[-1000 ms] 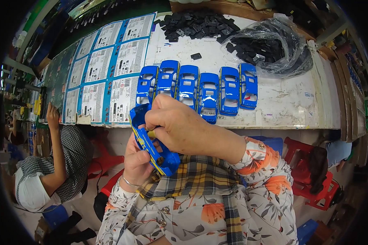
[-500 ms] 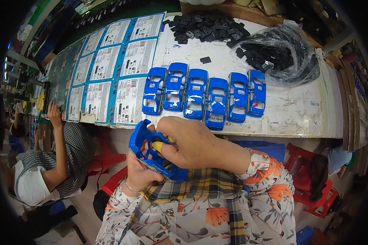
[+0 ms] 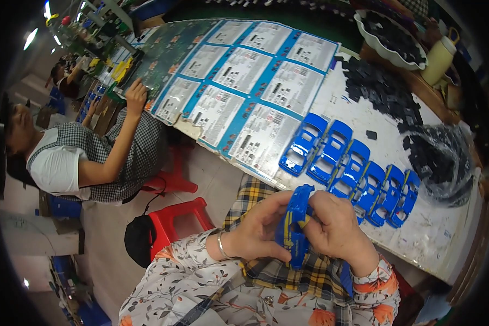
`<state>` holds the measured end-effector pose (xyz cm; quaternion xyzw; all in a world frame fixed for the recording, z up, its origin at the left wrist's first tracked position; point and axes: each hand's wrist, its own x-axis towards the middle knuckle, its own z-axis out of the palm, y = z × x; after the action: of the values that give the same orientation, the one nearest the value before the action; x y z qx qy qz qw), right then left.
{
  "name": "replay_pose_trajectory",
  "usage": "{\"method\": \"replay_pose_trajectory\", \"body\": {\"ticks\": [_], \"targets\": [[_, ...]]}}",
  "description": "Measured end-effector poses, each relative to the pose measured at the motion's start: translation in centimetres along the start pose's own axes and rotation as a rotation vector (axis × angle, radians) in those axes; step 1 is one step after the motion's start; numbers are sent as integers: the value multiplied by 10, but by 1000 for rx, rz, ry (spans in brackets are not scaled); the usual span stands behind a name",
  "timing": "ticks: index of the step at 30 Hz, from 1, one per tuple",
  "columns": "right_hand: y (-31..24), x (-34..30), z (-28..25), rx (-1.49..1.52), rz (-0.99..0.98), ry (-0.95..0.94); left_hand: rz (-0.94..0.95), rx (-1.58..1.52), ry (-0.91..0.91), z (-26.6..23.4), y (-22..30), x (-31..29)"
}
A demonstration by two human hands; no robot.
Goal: The person assembles toy cars by inserting plastic components into toy car shells by hand and arranging the car bodies on the table.
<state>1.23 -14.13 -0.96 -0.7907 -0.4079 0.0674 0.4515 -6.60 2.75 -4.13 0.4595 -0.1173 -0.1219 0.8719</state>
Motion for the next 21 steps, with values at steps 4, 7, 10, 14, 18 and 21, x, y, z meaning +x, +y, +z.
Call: {"method": "replay_pose_trajectory", "body": {"ticks": [4,7,10,14,18,21], "targets": [[7,3,4,-41,145,-51,-53,13,7,-9,4,4],[14,12,-13,-65,204,2,-81,-41,76,-25,20,13],[46,21,-45,-291,202,220,-72,285,263,-57,54,32],[83,36,-81,-417,271,190,166,1164,571,-137,101,50],[113,30,-98,-473,331,210,-34,1674,799,-213,141,63],[117,31,-95,-413,418,222,-158,1841,907,-250,152,60]]}}
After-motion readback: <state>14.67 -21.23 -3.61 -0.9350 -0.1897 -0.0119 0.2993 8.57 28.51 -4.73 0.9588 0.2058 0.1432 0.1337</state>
